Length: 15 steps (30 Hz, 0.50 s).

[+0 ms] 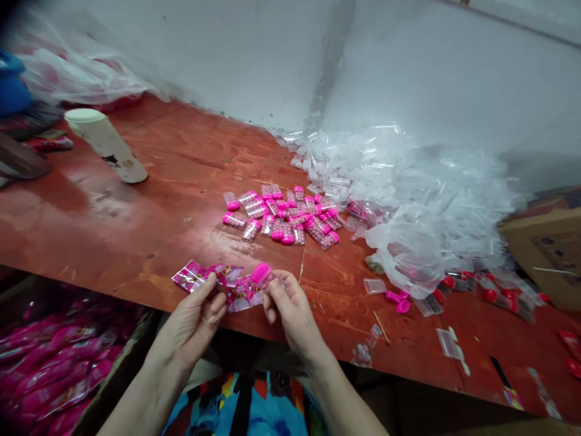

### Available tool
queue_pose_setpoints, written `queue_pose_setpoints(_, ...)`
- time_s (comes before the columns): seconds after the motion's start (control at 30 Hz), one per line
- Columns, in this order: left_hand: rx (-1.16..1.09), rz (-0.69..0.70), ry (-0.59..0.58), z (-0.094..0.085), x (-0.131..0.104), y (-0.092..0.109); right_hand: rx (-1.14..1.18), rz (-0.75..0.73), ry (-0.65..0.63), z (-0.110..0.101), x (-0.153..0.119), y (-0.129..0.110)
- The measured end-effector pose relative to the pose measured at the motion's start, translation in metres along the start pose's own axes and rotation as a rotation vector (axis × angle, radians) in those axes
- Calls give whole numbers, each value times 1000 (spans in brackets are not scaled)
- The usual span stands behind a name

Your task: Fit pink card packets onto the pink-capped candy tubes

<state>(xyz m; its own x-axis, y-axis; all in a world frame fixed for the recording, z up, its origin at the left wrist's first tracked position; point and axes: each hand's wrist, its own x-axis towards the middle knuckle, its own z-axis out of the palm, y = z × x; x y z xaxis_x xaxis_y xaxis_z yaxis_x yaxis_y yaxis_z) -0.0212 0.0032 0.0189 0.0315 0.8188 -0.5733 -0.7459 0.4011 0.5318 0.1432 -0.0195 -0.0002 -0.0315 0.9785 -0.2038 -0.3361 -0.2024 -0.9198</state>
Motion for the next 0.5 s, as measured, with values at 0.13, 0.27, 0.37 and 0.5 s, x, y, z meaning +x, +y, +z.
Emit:
queue_pose_setpoints(0.13, 18, -9, -42, 2, -3, -10, 150, -31, 126, 17, -16, 10)
queue_pose_setpoints(0.27, 68, -17, -69, 0, -6, -16, 136, -55, 141, 20, -15, 15)
queue_pose_setpoints(0.37, 83, -3, -75, -2, -7, -18, 121, -38, 115, 19, -18, 16)
queue_pose_setpoints(0.5, 123, -17, -102, -5, -7, -20, 110, -8, 98, 18, -25, 18)
